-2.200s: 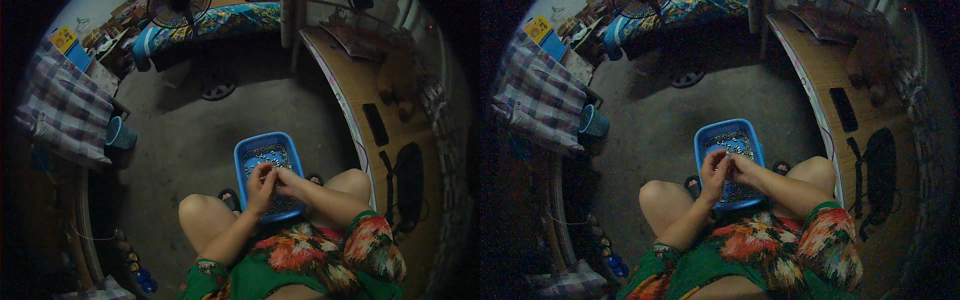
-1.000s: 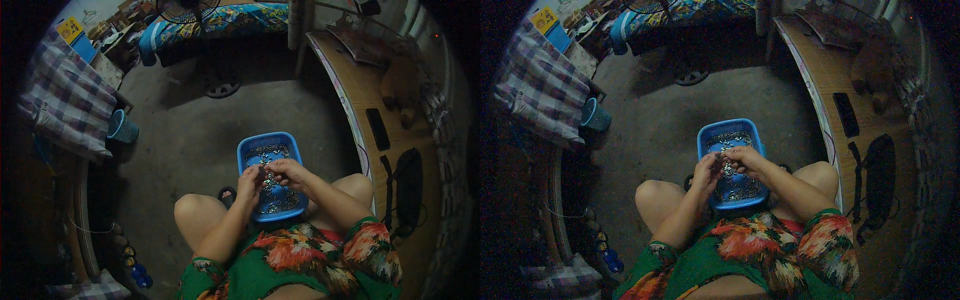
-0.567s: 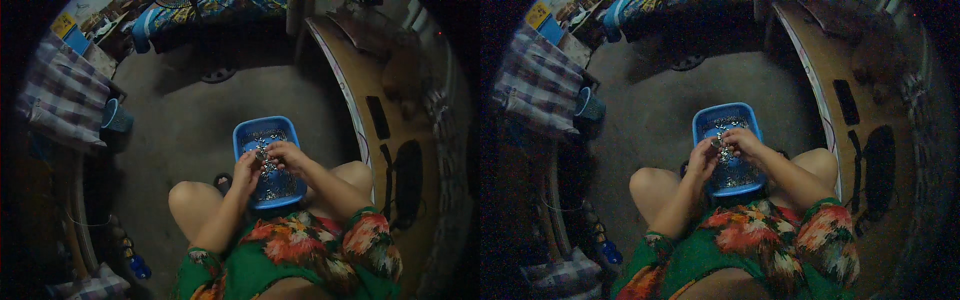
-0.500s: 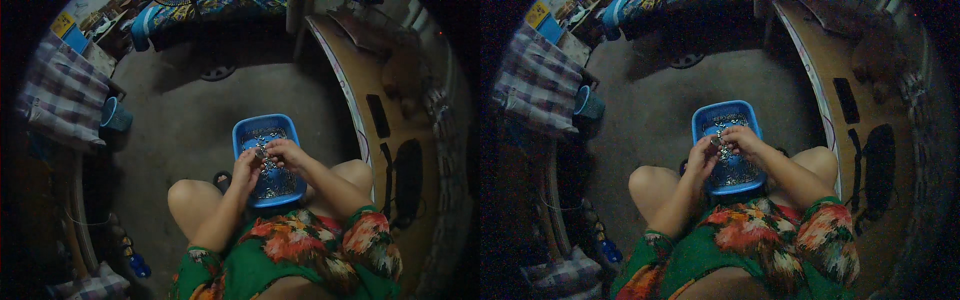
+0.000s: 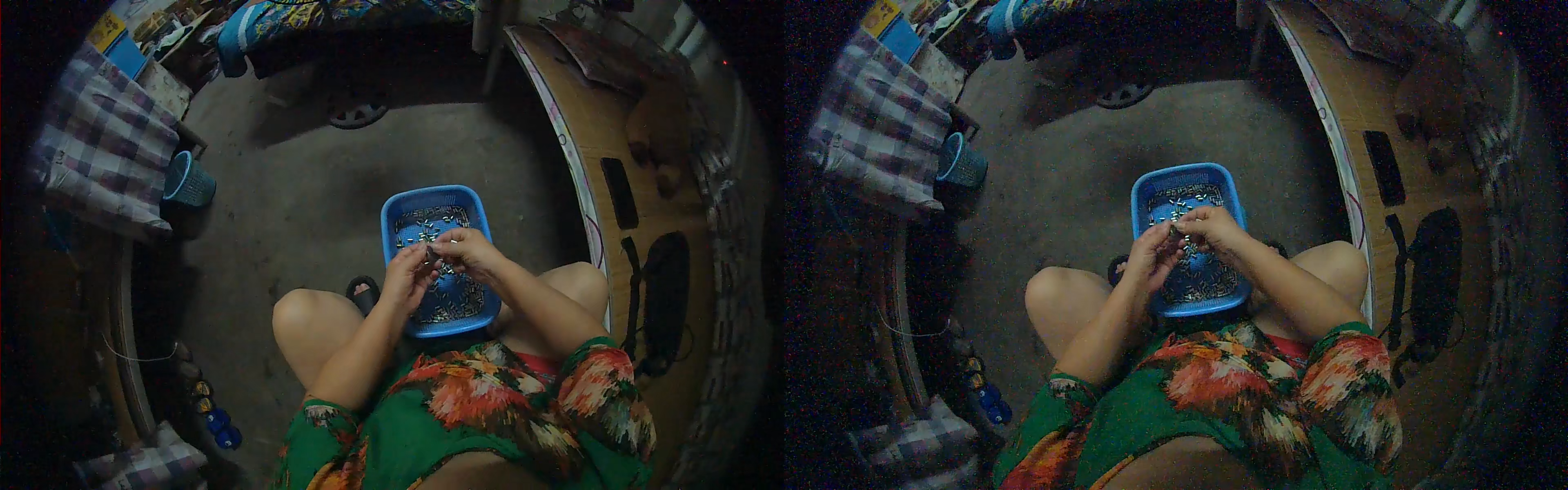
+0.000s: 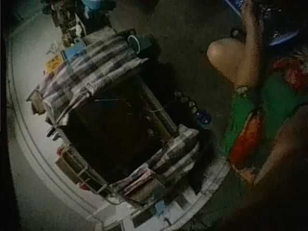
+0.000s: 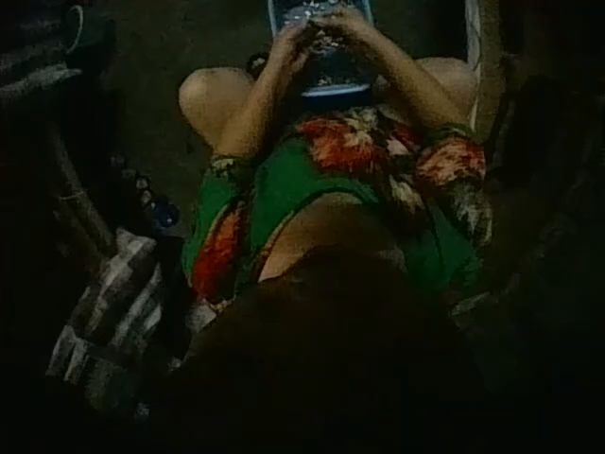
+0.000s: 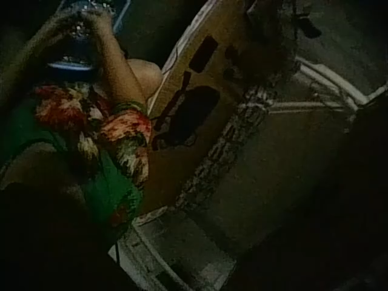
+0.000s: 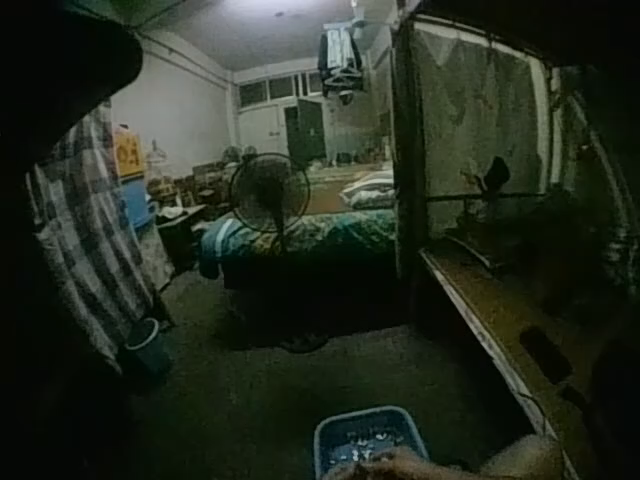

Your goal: Sorting through small metal hardware rings or parts in a blue plastic basin.

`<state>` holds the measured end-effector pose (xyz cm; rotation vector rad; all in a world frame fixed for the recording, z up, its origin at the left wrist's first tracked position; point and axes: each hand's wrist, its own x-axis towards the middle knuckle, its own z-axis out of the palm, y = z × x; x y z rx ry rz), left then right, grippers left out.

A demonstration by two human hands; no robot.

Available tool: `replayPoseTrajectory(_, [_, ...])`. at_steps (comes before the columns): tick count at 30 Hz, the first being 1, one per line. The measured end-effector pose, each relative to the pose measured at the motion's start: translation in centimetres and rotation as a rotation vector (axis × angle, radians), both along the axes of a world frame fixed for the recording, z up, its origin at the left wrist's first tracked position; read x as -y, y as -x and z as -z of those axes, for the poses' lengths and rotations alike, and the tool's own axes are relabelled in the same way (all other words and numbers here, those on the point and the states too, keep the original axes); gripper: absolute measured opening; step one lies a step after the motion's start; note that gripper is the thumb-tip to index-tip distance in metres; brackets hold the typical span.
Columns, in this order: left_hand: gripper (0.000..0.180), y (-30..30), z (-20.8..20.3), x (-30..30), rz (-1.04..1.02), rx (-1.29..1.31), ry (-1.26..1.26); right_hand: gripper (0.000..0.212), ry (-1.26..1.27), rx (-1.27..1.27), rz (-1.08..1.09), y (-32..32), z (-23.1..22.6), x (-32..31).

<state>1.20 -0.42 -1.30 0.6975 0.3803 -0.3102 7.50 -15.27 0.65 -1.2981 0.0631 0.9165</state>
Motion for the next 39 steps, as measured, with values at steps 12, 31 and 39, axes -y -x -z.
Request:
replayPoseTrajectory(12, [0.02, 0.1, -0.5, 0.2, -0.043, -0.102, -0.01, 0.022, 0.056, 0.076, -0.087, -0.2, -0.6, -0.1])
replayPoseTrajectory(31, [0.028, -0.2, 0.6, -0.3, -0.016, -0.031, 0.083, 0.015, -0.043, -0.123, -0.018, -0.3, -1.6, 0.2])
replayPoseTrajectory(39, [0.023, -0.2, 0.4, -0.1, -0.035, -0.054, 0.086, 0.019, -0.226, -0.272, -0.011, -0.2, -1.4, 0.4])
